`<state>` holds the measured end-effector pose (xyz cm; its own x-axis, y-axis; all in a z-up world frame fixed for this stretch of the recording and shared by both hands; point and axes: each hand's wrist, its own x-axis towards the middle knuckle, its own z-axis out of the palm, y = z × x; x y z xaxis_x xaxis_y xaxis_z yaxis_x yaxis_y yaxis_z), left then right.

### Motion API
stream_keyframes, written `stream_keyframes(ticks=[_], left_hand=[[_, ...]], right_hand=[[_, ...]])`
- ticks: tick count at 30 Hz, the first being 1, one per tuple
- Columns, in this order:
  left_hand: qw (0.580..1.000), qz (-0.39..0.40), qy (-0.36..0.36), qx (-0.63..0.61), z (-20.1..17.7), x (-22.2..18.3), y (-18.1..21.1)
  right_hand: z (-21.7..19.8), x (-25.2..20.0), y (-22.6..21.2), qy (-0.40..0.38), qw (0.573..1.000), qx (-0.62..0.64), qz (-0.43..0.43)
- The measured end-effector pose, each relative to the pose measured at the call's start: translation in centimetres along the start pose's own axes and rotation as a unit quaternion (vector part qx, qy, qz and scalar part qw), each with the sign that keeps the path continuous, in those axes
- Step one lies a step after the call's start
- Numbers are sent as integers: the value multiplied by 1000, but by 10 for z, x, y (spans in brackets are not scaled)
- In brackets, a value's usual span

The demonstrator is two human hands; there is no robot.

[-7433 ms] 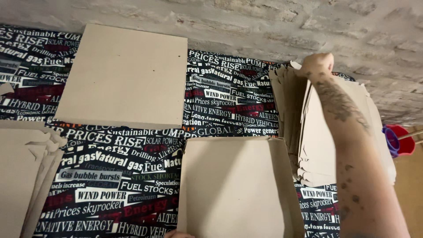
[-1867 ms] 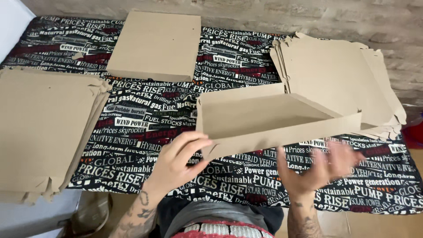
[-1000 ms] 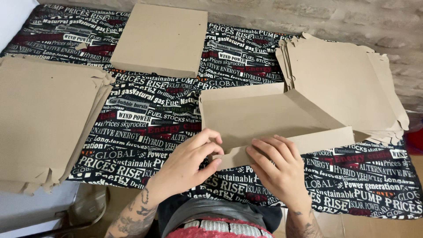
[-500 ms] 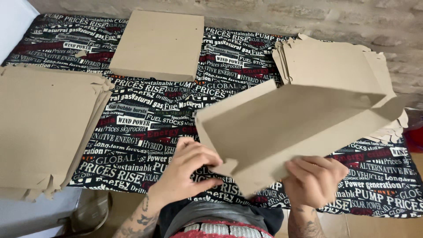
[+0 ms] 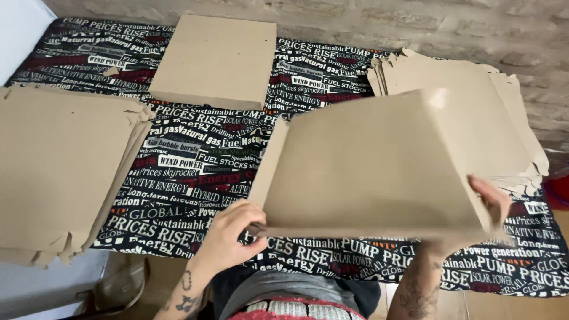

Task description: The person folds multiple cardboard boxes by hand, creasing the edges and tucking in the flaps one at a time before stacking them on a work surface.

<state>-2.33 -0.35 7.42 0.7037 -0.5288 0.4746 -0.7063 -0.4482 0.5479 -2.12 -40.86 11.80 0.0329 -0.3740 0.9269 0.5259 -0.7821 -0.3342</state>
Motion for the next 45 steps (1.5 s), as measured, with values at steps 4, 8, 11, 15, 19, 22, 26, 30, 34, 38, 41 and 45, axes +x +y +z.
stream_keyframes(ticks=[4,8,11,15,19,22,26,30,34,38,41,45], left_hand=[[989,-133,-44,-48,-15,8,-1],[998,50,-23,40,-14,25,0],[993,107,-22,51,-17,41,9],[992,115,-18,49,-31,50,24],[995,92,-16,30,-29,49,30],[997,55,-48,6,-23,47,31],[989,15,-149,7,-23,48,38],[995,69,-75,12,-37,46,44],[994,106,-17,-33,-42,42,42],[992,48,-109,-46,-48,42,43],[979,-6,-204,-9,-49,46,45],[958,-37,-284,-3,-42,40,41]], right_hand=[[5,4,-55,-22,986,5,164],[-147,-124,167,-252,770,-501,-305],[-14,-38,-92,-415,891,-55,-177],[20,-24,-99,-548,806,-69,-215],[23,-22,-101,-571,793,-36,-210],[26,-18,-105,-591,775,-38,-222],[26,-15,-102,-568,796,1,-210],[12,-14,-96,-497,843,-27,-205],[2,-8,-92,-460,870,-13,-178],[5,7,-96,-536,816,-55,-208],[8,2,-96,-563,789,-67,-236],[8,-4,-95,-597,770,-45,-222]])
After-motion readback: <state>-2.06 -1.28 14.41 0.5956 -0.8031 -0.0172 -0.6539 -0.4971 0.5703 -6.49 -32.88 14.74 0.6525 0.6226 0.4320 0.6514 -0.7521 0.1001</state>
